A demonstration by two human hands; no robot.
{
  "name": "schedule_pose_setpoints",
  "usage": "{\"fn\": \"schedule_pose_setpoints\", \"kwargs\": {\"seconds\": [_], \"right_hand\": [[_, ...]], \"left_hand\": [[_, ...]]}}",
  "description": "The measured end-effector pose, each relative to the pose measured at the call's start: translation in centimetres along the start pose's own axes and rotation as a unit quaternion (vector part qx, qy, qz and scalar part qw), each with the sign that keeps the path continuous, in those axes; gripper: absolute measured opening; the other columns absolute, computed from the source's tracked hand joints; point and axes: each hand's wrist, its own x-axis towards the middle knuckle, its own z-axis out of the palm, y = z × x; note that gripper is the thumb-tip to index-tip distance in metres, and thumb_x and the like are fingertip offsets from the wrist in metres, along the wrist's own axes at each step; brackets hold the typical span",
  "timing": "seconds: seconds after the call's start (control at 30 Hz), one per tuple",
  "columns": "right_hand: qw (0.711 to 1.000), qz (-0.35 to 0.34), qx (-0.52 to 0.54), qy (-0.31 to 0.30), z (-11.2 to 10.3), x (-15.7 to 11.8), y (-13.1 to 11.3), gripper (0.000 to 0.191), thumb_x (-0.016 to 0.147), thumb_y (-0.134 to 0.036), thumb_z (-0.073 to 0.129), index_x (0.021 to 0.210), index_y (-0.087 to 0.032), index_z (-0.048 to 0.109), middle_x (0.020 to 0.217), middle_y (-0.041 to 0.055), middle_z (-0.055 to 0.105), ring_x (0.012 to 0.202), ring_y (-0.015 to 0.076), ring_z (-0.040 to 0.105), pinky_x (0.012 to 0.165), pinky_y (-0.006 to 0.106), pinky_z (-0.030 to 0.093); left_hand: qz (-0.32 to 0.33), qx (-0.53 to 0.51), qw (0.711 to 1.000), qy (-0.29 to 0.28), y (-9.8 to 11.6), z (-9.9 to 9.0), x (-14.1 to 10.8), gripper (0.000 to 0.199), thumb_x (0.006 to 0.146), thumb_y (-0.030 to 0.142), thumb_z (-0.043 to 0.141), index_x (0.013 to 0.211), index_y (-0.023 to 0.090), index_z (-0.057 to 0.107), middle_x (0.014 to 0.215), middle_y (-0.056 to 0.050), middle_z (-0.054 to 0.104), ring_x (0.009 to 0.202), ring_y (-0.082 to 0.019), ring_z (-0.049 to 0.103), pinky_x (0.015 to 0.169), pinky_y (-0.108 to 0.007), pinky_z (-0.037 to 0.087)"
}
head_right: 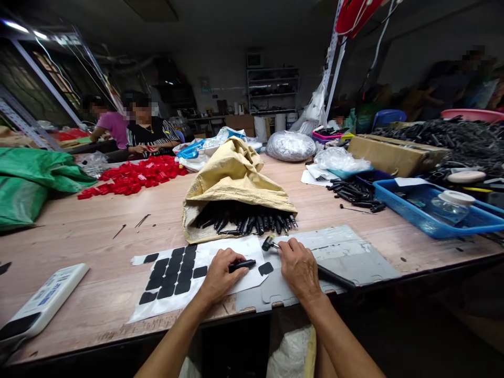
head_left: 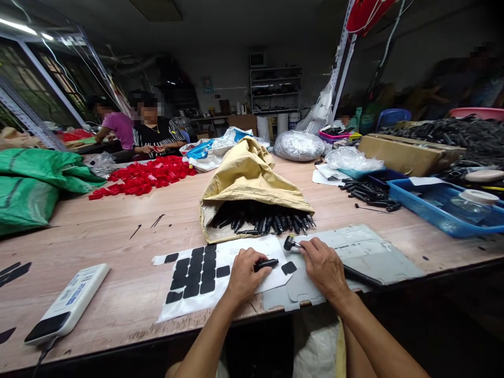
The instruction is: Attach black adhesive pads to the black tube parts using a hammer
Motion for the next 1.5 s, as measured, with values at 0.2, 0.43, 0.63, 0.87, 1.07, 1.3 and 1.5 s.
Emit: {"fn": "schedule_pose_setpoints", "kwargs": {"seconds": [0.2, 0.43, 0.63, 0.87, 1.07, 1.3, 1.5], "right_hand": [[0.988, 0.015, 0.152, 0.027, -2.4, -0.2, -3.5, 0.029, 0.103, -0.029, 0.042, 0.12, -0.024, 0.066, 0.1, 0.0044, 0.067, 0.088, 0.0161, 0.064, 0.077, 0.026, 0.045], [0.981, -0.026, 0.194, -0.001, -2.4, -1.9, -6.5, 0.035, 0.102, -0.025, 0.041, 0.128, -0.026, 0.065, 0.094, 0.004, 0.067, 0.083, 0.0153, 0.066, 0.075, 0.024, 0.049], [0.986, -0.013, 0.169, -0.012, -2.5, -2.1, -6.0, 0.033, 0.102, -0.023, 0.043, 0.124, -0.027, 0.067, 0.092, 0.0028, 0.068, 0.083, 0.0154, 0.067, 0.073, 0.023, 0.048], [0.985, -0.014, 0.169, -0.013, -2.4, -2.4, -5.5, 0.035, 0.102, -0.022, 0.041, 0.125, -0.027, 0.067, 0.091, 0.0031, 0.068, 0.081, 0.0148, 0.066, 0.073, 0.024, 0.048], [0.989, 0.03, 0.144, 0.013, -2.4, -1.3, -3.6, 0.031, 0.101, -0.027, 0.046, 0.123, -0.028, 0.068, 0.099, 0.0021, 0.07, 0.089, 0.0151, 0.067, 0.076, 0.024, 0.047], [0.999, -0.006, 0.03, 0.009, -0.7, 0.6, 0.3, 0.022, 0.096, -0.025, 0.054, 0.108, -0.026, 0.073, 0.089, 0.003, 0.067, 0.085, 0.0172, 0.061, 0.074, 0.028, 0.041], [0.999, -0.037, 0.004, -0.01, 0.9, 0.2, 1.3, 0.021, 0.097, -0.025, 0.054, 0.11, -0.024, 0.071, 0.092, 0.0053, 0.065, 0.09, 0.0196, 0.055, 0.077, 0.03, 0.037]], "left_hand": [[-0.023, -0.035, 0.999, 0.005, -0.2, -0.3, 0.2, 0.012, 0.079, 0.028, 0.074, 0.09, 0.023, 0.076, 0.094, -0.004, 0.069, 0.097, -0.025, 0.056, 0.085, -0.036, 0.041], [-0.04, -0.039, 0.998, 0.002, 0.0, -0.2, 0.2, 0.008, 0.077, 0.027, 0.077, 0.084, 0.023, 0.076, 0.09, -0.002, 0.068, 0.094, -0.023, 0.054, 0.084, -0.035, 0.04], [-0.037, -0.044, 0.998, 0.016, 0.1, -0.1, 0.1, 0.008, 0.077, 0.024, 0.077, 0.084, 0.024, 0.077, 0.087, -0.002, 0.068, 0.094, -0.023, 0.054, 0.083, -0.035, 0.04], [-0.028, -0.045, 0.998, 0.024, -0.1, 0.0, 0.1, 0.01, 0.076, 0.024, 0.077, 0.085, 0.023, 0.078, 0.086, -0.003, 0.069, 0.092, -0.023, 0.054, 0.082, -0.035, 0.041], [-0.029, -0.047, 0.998, 0.02, -0.5, 0.1, 0.1, 0.013, 0.074, 0.024, 0.078, 0.088, 0.024, 0.079, 0.087, -0.002, 0.07, 0.093, -0.023, 0.054, 0.082, -0.034, 0.041], [-0.026, -0.046, 0.999, 0.013, -0.6, 0.0, 0.2, 0.014, 0.076, 0.026, 0.077, 0.09, 0.023, 0.078, 0.09, -0.003, 0.07, 0.094, -0.023, 0.055, 0.081, -0.034, 0.04], [-0.019, -0.048, 0.999, -0.002, -0.6, -0.3, 0.1, 0.016, 0.083, 0.034, 0.072, 0.094, 0.024, 0.078, 0.092, -0.003, 0.07, 0.096, -0.024, 0.055, 0.084, -0.036, 0.039]]}}
